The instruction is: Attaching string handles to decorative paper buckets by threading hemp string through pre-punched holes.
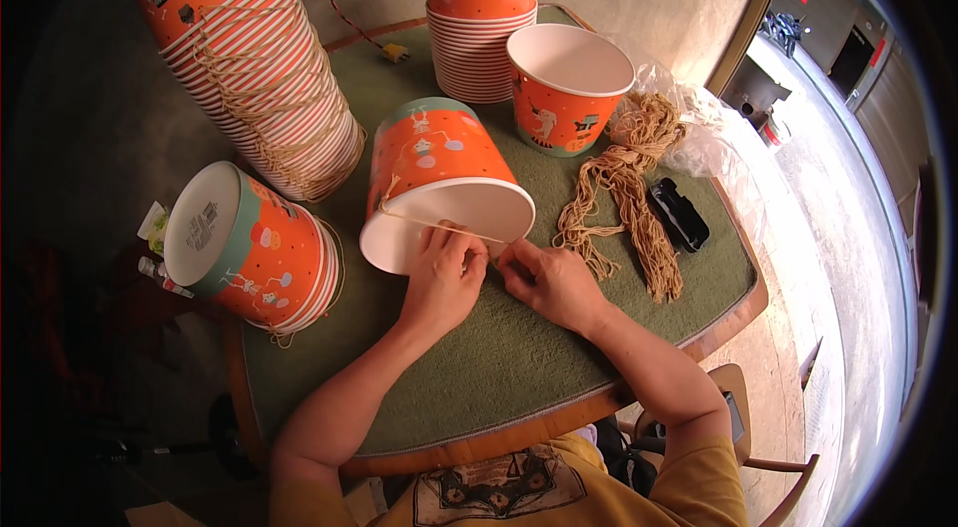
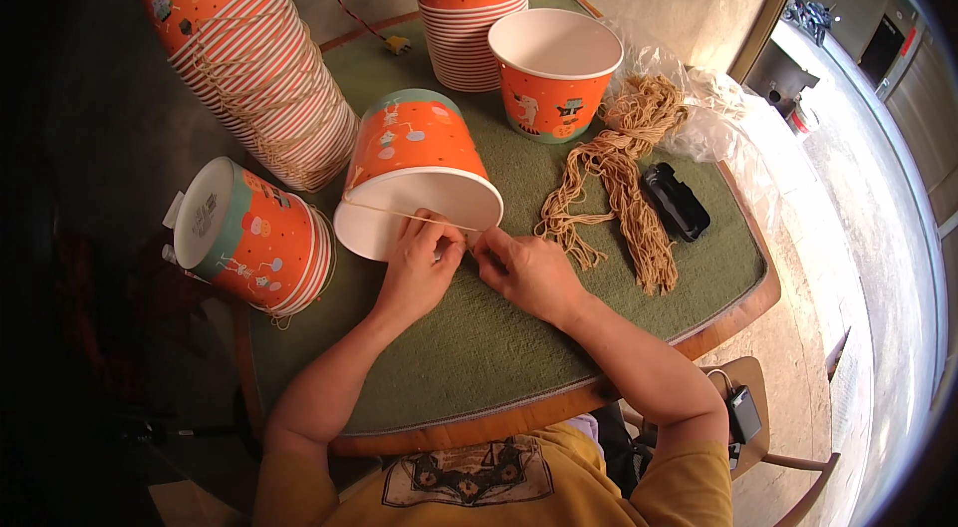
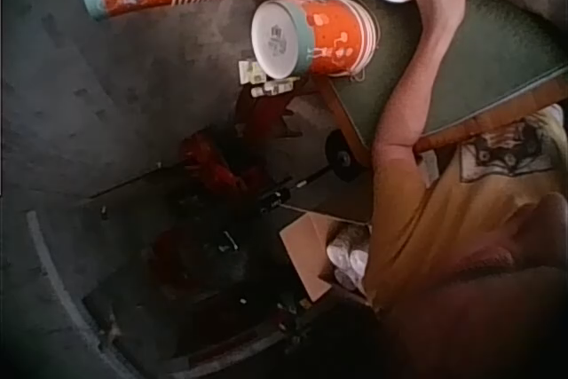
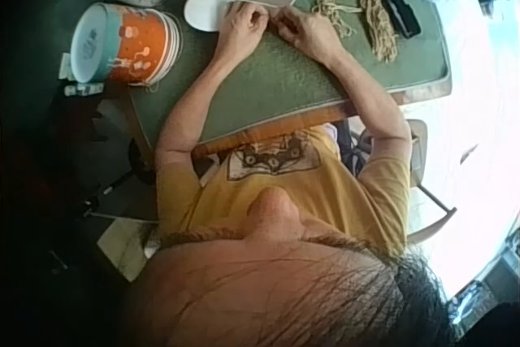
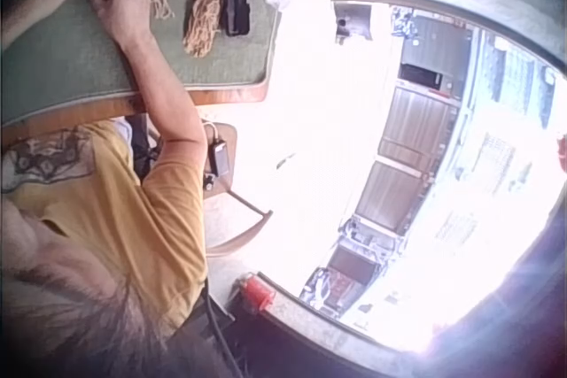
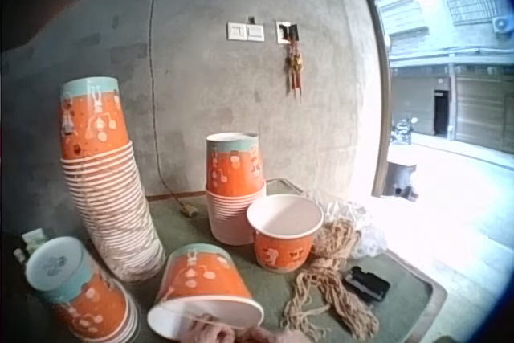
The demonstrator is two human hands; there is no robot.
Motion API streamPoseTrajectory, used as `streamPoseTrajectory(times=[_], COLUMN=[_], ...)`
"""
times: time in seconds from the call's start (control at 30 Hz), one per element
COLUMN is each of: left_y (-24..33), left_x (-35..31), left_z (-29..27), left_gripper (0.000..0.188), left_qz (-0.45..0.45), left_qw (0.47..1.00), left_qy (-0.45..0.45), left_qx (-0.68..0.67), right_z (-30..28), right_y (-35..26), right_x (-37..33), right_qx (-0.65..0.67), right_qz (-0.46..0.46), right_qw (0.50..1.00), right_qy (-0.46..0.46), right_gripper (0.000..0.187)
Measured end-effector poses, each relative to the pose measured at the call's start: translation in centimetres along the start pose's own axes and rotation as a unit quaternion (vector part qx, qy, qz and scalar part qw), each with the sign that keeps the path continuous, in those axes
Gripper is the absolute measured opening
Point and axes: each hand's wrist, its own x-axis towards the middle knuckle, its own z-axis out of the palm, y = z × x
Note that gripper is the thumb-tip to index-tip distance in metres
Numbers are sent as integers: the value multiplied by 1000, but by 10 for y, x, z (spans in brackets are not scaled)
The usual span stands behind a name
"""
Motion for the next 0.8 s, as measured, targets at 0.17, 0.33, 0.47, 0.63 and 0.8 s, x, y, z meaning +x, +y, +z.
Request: streamPoseTrajectory(times=[0.17, 0.33, 0.47, 0.63, 0.8], left_y=[-3, -5, -3, -3, -4], left_x=[-1, 0, 1, 1, 2], left_z=[4, 5, 6, 6, 3], left_gripper=[14, 13, 13, 13, 13], left_qz=[-42, -43, -34, -34, -12], left_qw=[999, 999, 999, 999, 1000], left_qy=[2, 7, 14, 14, 7], left_qx=[-25, -27, -29, -26, -16], right_z=[2, 1, 1, 2, 1], right_y=[2, -2, -2, -1, -1], right_x=[-1, -1, -1, 0, 0], right_qx=[-21, -37, -37, -35, -33], right_qz=[-22, -21, -23, -41, -42], right_qw=[1000, 999, 999, 998, 998], right_qy=[1, -12, -12, -20, -22], right_gripper=[15, 14, 14, 15, 15])
